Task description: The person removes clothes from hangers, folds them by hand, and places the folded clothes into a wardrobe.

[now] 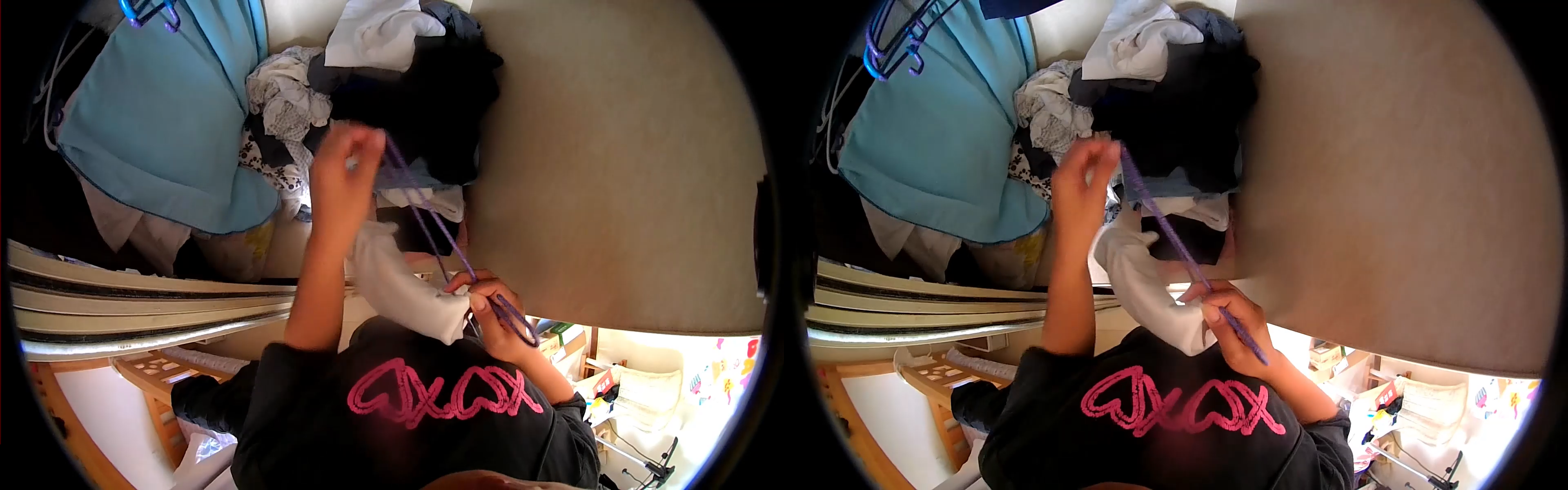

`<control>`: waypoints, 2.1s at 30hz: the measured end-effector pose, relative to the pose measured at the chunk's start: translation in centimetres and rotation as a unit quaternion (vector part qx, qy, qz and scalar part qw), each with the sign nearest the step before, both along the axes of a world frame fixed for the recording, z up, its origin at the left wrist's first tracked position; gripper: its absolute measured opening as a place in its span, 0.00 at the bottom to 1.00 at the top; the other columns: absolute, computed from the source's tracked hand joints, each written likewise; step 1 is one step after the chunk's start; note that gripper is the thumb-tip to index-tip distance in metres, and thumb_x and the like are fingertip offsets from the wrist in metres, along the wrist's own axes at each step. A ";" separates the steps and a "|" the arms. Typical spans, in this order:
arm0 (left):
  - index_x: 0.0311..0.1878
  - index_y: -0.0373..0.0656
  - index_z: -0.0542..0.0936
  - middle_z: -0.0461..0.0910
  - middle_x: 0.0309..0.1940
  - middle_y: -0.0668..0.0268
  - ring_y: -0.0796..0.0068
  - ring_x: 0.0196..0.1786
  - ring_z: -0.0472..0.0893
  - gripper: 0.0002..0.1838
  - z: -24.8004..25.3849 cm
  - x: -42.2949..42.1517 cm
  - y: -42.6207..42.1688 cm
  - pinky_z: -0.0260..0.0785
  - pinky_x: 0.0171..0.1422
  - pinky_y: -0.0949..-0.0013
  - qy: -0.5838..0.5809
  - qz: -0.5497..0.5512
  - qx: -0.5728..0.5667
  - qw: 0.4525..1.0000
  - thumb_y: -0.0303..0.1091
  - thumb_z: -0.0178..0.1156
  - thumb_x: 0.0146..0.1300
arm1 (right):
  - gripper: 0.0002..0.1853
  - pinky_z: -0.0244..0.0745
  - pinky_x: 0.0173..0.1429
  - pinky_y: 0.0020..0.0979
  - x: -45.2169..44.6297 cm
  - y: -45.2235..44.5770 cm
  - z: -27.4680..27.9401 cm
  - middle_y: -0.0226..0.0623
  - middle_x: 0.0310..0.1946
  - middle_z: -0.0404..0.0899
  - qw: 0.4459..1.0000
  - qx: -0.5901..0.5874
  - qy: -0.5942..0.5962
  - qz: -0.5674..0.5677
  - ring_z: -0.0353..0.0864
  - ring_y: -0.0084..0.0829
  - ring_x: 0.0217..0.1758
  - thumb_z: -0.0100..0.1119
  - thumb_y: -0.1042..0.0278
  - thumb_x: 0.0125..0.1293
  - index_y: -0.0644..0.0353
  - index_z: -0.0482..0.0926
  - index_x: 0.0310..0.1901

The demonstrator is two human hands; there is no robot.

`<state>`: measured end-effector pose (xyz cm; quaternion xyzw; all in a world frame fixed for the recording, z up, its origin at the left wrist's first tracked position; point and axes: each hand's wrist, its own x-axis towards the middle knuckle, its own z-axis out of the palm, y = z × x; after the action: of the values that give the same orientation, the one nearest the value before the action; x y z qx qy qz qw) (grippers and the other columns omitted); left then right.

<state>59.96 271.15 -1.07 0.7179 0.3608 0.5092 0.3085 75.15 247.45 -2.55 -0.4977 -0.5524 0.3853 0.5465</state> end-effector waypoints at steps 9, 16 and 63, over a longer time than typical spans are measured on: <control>0.60 0.31 0.72 0.74 0.56 0.44 0.48 0.64 0.71 0.45 -0.1 10.5 18.7 0.66 0.63 0.52 0.274 0.177 0.093 0.941 0.61 0.68 0.50 | 0.11 0.72 0.48 0.30 0.5 -1.7 -0.6 0.46 0.48 0.79 0.988 -0.039 0.073 -0.130 0.76 0.28 0.41 0.45 0.62 0.77 0.62 0.71 0.43; 0.52 0.32 0.80 0.83 0.46 0.50 0.54 0.50 0.82 0.35 3.7 7.9 26.1 0.71 0.59 0.55 0.070 0.035 0.009 0.997 0.56 0.66 0.53 | 0.12 0.71 0.42 0.26 1.4 -2.6 -1.1 0.44 0.47 0.78 0.982 -0.037 0.028 -0.183 0.75 0.25 0.38 0.46 0.62 0.77 0.62 0.71 0.42; 0.62 0.39 0.67 0.69 0.59 0.58 0.63 0.64 0.69 0.37 -15.1 3.9 -5.7 0.58 0.70 0.59 -0.252 -0.308 -0.210 0.893 0.63 0.57 0.64 | 0.10 0.68 0.54 0.35 1.3 -1.3 -1.2 0.55 0.41 0.78 0.982 0.020 0.044 -0.180 0.75 0.36 0.45 0.46 0.64 0.74 0.63 0.68 0.39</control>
<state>63.81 265.40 -16.18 0.5592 0.1303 0.4652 0.6737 76.47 246.11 -3.73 -0.5606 -0.4364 0.2909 0.6409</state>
